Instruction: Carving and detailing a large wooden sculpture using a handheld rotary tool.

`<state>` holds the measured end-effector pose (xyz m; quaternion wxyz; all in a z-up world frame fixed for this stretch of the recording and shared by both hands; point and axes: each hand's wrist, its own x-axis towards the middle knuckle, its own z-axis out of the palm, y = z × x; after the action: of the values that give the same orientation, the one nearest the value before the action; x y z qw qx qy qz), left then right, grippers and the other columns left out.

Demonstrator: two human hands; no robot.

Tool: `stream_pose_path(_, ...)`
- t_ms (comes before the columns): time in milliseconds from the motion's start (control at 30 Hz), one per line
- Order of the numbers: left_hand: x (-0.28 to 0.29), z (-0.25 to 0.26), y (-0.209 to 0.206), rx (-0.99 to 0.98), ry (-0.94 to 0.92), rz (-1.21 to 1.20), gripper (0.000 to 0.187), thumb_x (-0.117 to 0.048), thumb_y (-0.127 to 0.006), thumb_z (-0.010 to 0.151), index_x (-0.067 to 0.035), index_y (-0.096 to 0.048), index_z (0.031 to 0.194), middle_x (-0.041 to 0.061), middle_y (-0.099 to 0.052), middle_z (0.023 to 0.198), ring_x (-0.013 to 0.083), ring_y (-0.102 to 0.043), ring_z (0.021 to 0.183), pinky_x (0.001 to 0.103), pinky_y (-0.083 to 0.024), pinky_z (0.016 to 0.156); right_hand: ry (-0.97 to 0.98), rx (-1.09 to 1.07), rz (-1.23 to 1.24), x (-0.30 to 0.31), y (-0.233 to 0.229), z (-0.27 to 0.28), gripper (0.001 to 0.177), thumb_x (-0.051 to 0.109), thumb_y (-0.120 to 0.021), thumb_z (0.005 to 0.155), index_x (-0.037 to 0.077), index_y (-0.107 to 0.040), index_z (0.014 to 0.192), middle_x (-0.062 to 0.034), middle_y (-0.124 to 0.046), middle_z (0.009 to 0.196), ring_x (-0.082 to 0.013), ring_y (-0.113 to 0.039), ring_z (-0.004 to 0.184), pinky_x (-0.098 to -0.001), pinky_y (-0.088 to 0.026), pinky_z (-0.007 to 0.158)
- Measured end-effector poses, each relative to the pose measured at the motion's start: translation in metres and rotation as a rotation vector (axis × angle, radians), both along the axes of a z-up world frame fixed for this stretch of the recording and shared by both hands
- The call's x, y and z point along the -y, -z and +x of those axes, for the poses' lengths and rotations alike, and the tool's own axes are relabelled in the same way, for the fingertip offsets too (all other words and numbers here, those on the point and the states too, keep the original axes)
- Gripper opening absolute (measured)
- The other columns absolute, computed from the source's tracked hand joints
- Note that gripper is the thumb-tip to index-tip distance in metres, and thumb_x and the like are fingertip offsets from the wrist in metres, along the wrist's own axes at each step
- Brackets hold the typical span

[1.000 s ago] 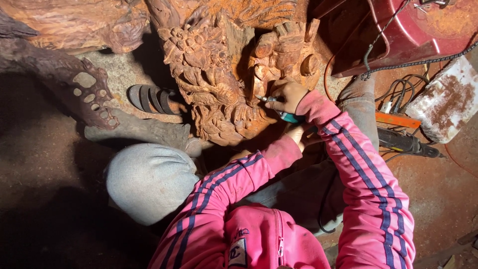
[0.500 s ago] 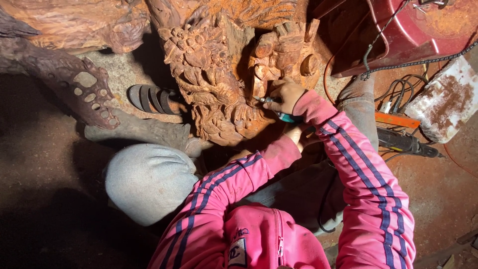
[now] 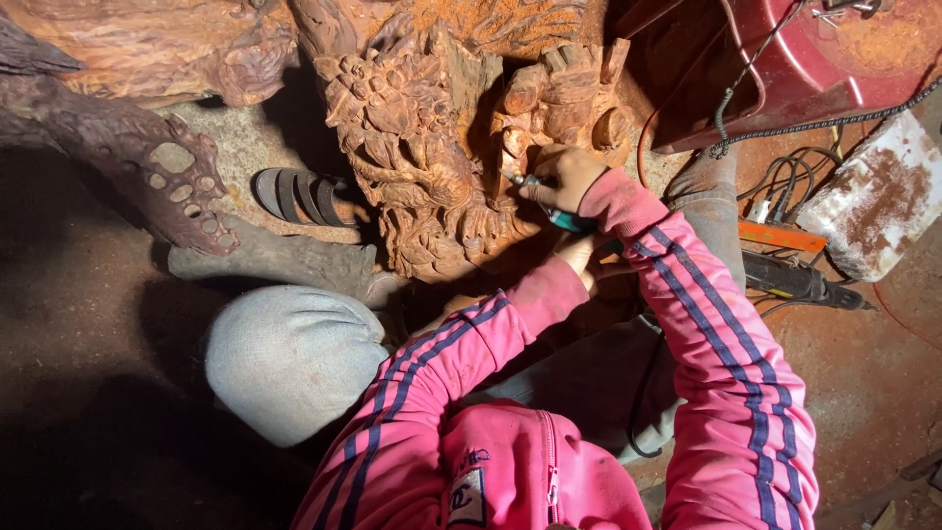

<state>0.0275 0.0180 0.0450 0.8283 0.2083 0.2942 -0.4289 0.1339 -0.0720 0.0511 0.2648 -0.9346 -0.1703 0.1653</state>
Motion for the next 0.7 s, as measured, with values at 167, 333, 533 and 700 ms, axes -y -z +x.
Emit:
stream_pose_path(167,-0.013,-0.014,0.011,0.030,0.061,0.104,0.034,-0.006,-0.080,0.080,-0.015,-0.064,0.109,0.006,-0.067,0.099,0.0302,-0.068,0.084,0.066,-0.058,0.080,0.129,-0.018,0.008,-0.017,-0.036,-0.009,0.041,0.045,-0.069,0.095,0.005,-0.078,0.092,-0.0168,-0.071,0.103,-0.0413,-0.068,0.101,-0.0495,-0.055,0.090)
stream_pose_path(333,-0.055,-0.037,-0.031,0.289,0.164,0.358,0.061,-0.013,-0.087,0.070,-0.006,-0.057,0.122,0.013,-0.056,0.105,0.0303,-0.060,0.096,0.061,-0.054,0.083,0.489,-0.057,0.153,-0.016,-0.048,-0.066,0.038,0.045,-0.070,0.097,0.008,-0.077,0.092,-0.0177,-0.071,0.102,-0.0432,-0.068,0.101,-0.0524,-0.054,0.086)
stream_pose_path(533,-0.125,-0.021,-0.060,0.760,0.552,0.578,0.099,-0.049,-0.092,0.066,-0.013,-0.043,0.144,0.023,-0.057,0.130,0.0431,-0.055,0.126,0.062,-0.040,0.110,1.154,0.117,0.874,-0.080,-0.049,-0.113,0.038,0.031,-0.067,0.105,0.009,-0.066,0.074,-0.0019,-0.054,0.078,-0.0145,-0.053,0.078,-0.0294,-0.045,0.077)
stream_pose_path(700,-0.207,0.024,-0.094,1.249,1.065,0.653,0.133,-0.033,-0.091,0.065,-0.022,-0.001,0.163,0.031,-0.020,0.163,0.0528,-0.033,0.143,0.056,-0.028,0.124,1.764,-0.518,0.977,-0.140,0.006,-0.094,0.083,0.085,-0.077,0.059,0.020,-0.076,0.110,-0.0119,-0.072,0.115,-0.0268,-0.069,0.112,-0.0349,-0.051,0.105)
